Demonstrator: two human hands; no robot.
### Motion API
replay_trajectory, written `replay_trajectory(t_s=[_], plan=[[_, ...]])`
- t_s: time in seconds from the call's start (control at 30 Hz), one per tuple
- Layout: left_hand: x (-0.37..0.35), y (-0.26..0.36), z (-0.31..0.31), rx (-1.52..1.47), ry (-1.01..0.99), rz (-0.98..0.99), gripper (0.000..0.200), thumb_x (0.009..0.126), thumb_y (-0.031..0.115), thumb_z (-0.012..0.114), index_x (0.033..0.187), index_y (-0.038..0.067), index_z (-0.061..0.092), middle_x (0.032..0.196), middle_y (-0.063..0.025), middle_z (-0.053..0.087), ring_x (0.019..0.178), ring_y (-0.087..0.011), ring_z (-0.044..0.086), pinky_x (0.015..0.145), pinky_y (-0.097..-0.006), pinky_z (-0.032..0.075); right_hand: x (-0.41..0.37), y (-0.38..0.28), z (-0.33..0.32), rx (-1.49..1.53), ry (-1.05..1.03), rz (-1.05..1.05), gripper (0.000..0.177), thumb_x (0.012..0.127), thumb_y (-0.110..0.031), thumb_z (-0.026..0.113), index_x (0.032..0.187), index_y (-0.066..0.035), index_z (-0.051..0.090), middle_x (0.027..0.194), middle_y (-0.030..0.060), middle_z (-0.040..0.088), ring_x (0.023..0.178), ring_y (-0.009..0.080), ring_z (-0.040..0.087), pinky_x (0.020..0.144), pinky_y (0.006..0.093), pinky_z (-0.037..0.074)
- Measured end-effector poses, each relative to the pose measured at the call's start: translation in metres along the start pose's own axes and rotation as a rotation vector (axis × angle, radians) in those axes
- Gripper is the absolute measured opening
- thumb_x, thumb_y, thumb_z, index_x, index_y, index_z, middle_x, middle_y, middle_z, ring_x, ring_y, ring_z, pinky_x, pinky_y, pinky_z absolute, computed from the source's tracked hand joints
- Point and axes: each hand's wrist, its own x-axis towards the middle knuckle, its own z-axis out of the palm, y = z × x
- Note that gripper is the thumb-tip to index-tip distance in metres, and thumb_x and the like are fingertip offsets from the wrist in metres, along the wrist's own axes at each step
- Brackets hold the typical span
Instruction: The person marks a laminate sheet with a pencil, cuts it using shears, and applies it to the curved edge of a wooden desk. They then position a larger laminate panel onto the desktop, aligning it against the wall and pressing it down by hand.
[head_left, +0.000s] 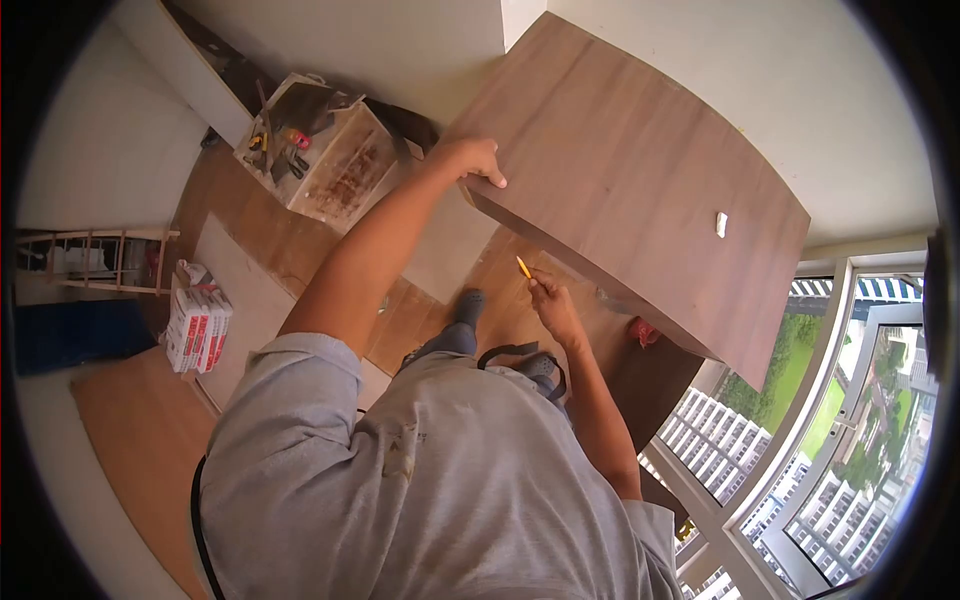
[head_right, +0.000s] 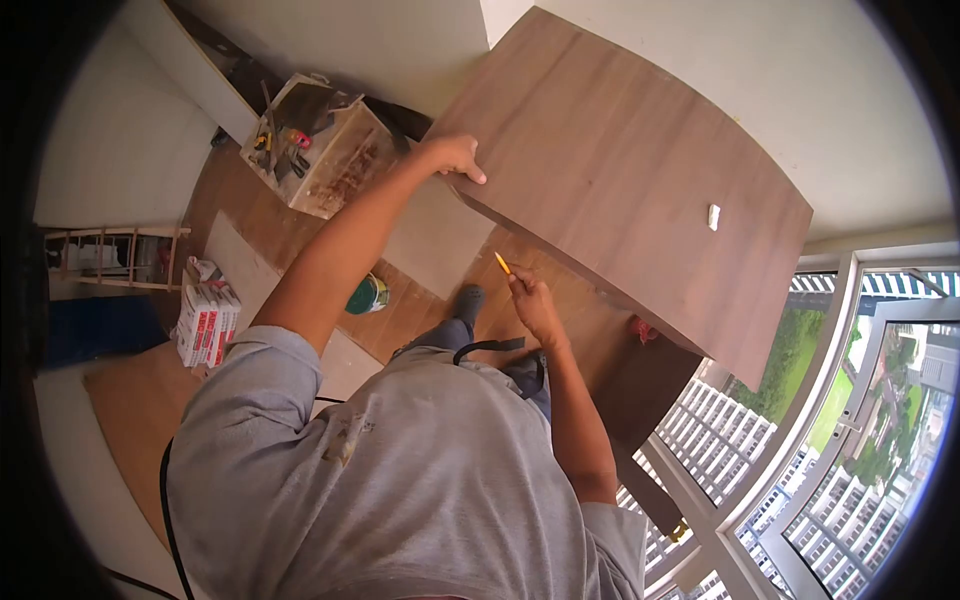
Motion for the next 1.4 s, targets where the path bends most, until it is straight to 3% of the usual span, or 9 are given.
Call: replay_trajectory(t_s=[0.07,0.3,0.43,0.7,0.77,0.83,1.2,1.33,1.4], plan=[[0.0,-0.001,0.003,0.011,0.029,0.034,0.055,0.072,0.039,0.092,0.095,-0.003,0.066,0.08,-0.0137,0.067,0.068,-0.0252,0.065,0.062,-0.0417,0.053,0.032,0.0,0.021,0.085,-0.018,-0.032,0.03,0.108,-0.021,0.056,0.125,0.001,0.069,0.079,-0.0036,0.052,0.068,0.0074,0.048,0.063,0.0245,0.043],[0.0,-0.015,0.012,-0.013,0.18,0.236,0.056,0.066,0.039,0.093,0.087,-0.006,0.068,0.083,-0.0246,0.072,0.078,-0.0351,0.071,0.074,-0.0451,0.055,0.119,-0.007,0.074,0.264,0.045,-0.025,0.028,0.109,-0.024,0.058,0.118,-0.002,0.071,0.086,-0.0023,0.057,0.074,0.008,0.049,0.069,0.0247,0.044],[0.001,-0.016,0.017,0.005,0.22,0.25,0.054,0.064,0.038,0.094,0.083,-0.006,0.068,0.08,-0.0244,0.071,0.078,-0.0357,0.071,0.074,-0.0449,0.055,0.142,-0.004,0.092,0.366,0.08,-0.036,0.028,0.109,-0.025,0.057,0.113,-0.001,0.071,0.085,-0.0021,0.059,0.075,0.0084,0.05,0.071,0.025,0.044],[0.004,-0.018,0.016,-0.059,0.18,0.261,0.054,0.062,0.037,0.096,0.08,-0.005,0.068,0.079,-0.0262,0.07,0.075,-0.0378,0.071,0.072,-0.0482,0.054,0.121,-0.008,0.097,0.396,0.297,0.041,0.03,0.106,-0.025,0.062,0.098,0.001,0.074,0.081,-0.0009,0.06,0.077,0.0084,0.051,0.074,0.0268,0.044],[-0.004,-0.009,0.004,-0.07,0.001,0.147,0.063,0.069,0.037,0.093,0.108,-0.007,0.07,0.105,-0.0262,0.074,0.104,-0.0392,0.072,0.091,-0.0472,0.056,0.104,-0.006,0.075,0.365,0.312,0.014,0.031,0.105,-0.026,0.064,0.095,0.002,0.075,0.08,-0.0008,0.061,0.079,0.0085,0.053,0.075,0.0271,0.044],[-0.005,-0.009,0.007,0.031,0.098,0.208,0.064,0.069,0.037,0.094,0.11,-0.007,0.069,0.108,-0.0281,0.073,0.106,-0.041,0.071,0.091,-0.048,0.056,0.107,0.019,0.072,0.49,0.335,-0.053,0.031,0.104,-0.025,0.065,0.093,0.002,0.075,0.08,-0.0015,0.061,0.079,0.0086,0.053,0.075,0.0276,0.044],[0.0,-0.011,0.009,-0.071,0.075,0.167,0.055,0.065,0.035,0.095,0.094,-0.005,0.071,0.097,-0.0268,0.074,0.093,-0.039,0.072,0.084,-0.0475,0.056,0.134,-0.013,0.115,0.361,0.427,-0.083,0.032,0.105,-0.023,0.063,0.082,-0.002,0.067,0.071,-0.0048,0.05,0.065,0.0066,0.043,0.059,0.0294,0.037],[0.004,-0.013,0.011,-0.006,0.152,0.241,0.058,0.063,0.037,0.096,0.094,-0.005,0.072,0.097,-0.0257,0.074,0.093,-0.0387,0.072,0.083,-0.0472,0.056,0.118,0.0,0.099,0.436,0.361,0.001,0.029,0.106,-0.024,0.063,0.087,-0.002,0.069,0.073,-0.0037,0.054,0.068,0.0073,0.046,0.063,0.0281,0.04],[0.0,-0.008,0.007,0.039,0.113,0.184,0.059,0.064,0.039,0.095,0.096,-0.005,0.072,0.099,-0.0255,0.074,0.097,-0.0388,0.072,0.085,-0.0469,0.055,0.107,0.021,0.082,0.657,0.373,-0.131,0.027,0.106,-0.024,0.064,0.092,-0.003,0.071,0.079,-0.0022,0.059,0.073,0.0086,0.049,0.07,0.0272,0.043]])
